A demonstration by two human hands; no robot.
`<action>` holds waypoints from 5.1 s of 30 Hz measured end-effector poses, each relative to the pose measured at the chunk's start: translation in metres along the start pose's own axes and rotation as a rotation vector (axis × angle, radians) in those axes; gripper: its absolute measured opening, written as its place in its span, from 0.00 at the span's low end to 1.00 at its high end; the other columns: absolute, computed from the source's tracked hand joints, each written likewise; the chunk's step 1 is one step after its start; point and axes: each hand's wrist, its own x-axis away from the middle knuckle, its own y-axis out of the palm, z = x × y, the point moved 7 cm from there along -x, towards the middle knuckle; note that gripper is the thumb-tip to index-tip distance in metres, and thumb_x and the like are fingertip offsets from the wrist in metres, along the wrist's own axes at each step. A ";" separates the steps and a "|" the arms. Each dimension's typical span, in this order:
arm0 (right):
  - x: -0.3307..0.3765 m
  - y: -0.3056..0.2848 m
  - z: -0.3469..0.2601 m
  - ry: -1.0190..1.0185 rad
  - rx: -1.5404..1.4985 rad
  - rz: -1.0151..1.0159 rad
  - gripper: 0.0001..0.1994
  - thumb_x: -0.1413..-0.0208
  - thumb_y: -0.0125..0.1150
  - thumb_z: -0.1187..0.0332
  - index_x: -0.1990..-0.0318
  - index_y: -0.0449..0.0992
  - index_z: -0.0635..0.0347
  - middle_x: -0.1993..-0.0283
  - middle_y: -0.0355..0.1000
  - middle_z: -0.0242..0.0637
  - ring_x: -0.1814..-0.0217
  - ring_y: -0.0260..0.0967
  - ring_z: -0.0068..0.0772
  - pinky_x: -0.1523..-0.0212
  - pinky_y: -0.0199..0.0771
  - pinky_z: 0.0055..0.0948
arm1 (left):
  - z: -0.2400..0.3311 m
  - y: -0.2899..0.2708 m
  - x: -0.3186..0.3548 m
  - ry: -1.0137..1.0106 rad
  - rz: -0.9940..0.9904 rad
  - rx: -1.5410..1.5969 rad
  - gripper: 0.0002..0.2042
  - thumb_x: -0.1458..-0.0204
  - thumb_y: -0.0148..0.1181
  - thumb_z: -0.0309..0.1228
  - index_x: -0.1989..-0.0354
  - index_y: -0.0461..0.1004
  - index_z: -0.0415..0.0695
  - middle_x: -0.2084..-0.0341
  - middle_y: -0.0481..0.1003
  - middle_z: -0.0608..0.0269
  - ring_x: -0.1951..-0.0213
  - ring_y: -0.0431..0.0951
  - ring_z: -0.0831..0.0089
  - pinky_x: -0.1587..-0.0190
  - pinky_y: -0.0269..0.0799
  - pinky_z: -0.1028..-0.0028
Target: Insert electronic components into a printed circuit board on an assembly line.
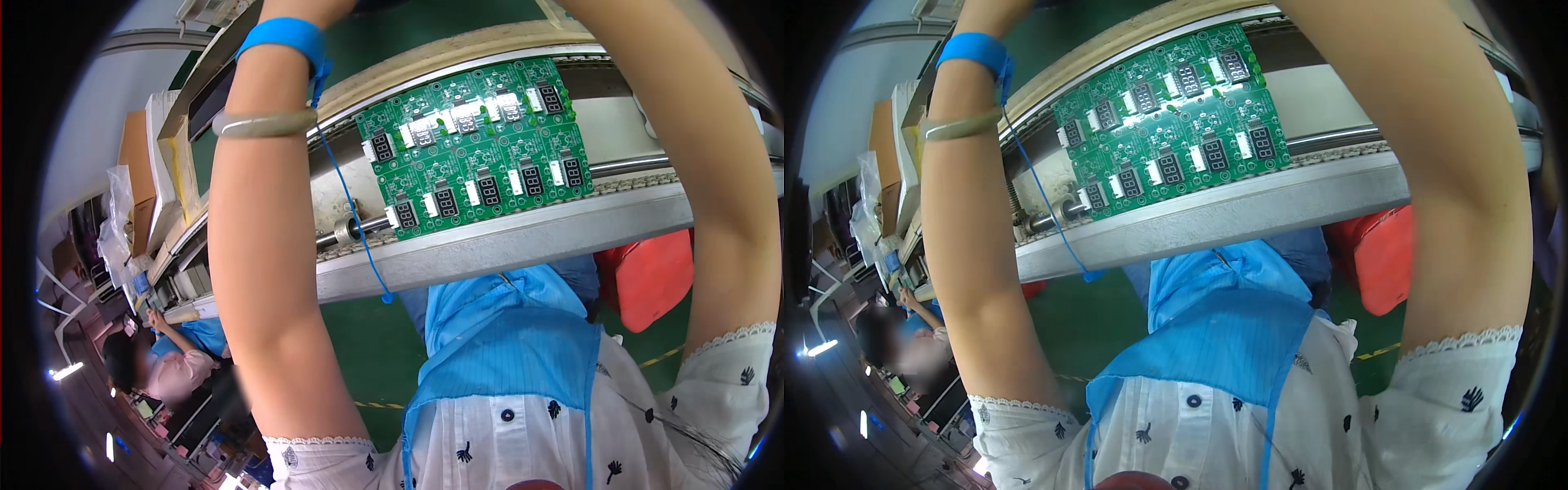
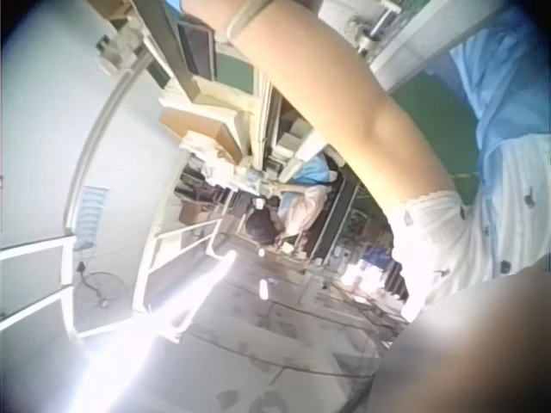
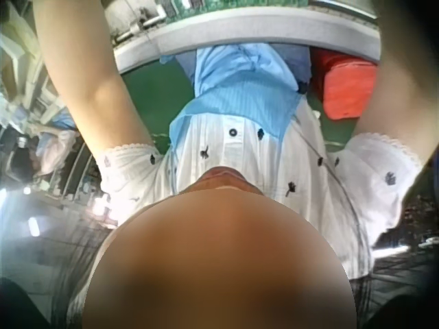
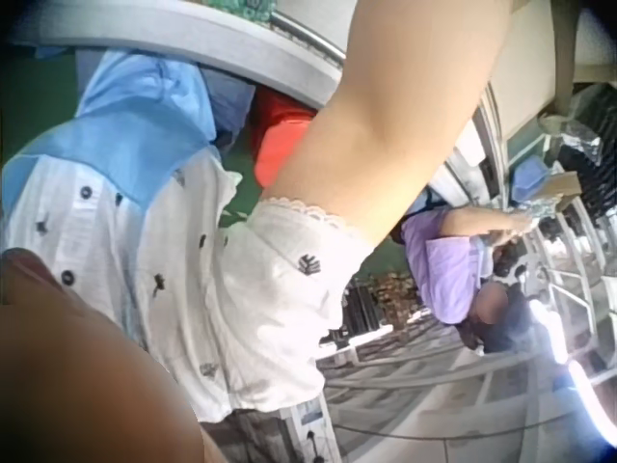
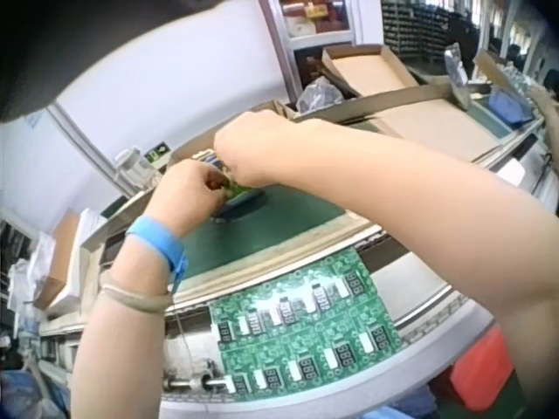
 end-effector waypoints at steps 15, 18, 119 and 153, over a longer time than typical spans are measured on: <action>-0.018 0.002 0.014 0.189 -0.298 -0.212 0.12 0.48 0.65 0.64 0.60 0.87 0.58 0.57 0.82 0.52 0.52 0.81 0.53 0.51 0.80 0.45 | -0.006 -0.014 0.009 -0.027 0.173 0.036 0.09 0.54 0.70 0.31 0.64 0.86 0.45 0.67 0.83 0.47 0.61 0.84 0.49 0.54 0.78 0.58; -0.001 0.021 0.020 0.182 -0.439 -0.155 0.11 0.50 0.66 0.64 0.61 0.88 0.55 0.60 0.82 0.50 0.56 0.81 0.52 0.53 0.80 0.44 | 0.006 -0.004 0.004 0.004 0.199 -0.077 0.10 0.53 0.70 0.34 0.63 0.86 0.46 0.65 0.83 0.49 0.59 0.84 0.51 0.53 0.78 0.58; 0.165 0.008 -0.095 -0.224 -0.158 0.134 0.05 0.51 0.72 0.71 0.65 0.83 0.54 0.64 0.78 0.28 0.56 0.72 0.35 0.53 0.66 0.35 | 0.000 -0.005 0.194 -0.420 -0.001 1.484 0.09 0.46 0.68 0.20 0.56 0.82 0.36 0.69 0.78 0.69 0.70 0.71 0.86 0.66 0.69 0.86; 0.165 -0.003 -0.058 -0.073 -0.382 0.304 0.05 0.48 0.73 0.71 0.66 0.83 0.61 0.70 0.76 0.34 0.66 0.70 0.34 0.63 0.69 0.31 | 0.016 -0.001 0.194 -0.096 -0.037 0.921 0.12 0.49 0.69 0.19 0.55 0.83 0.40 0.63 0.82 0.66 0.58 0.81 0.79 0.52 0.76 0.77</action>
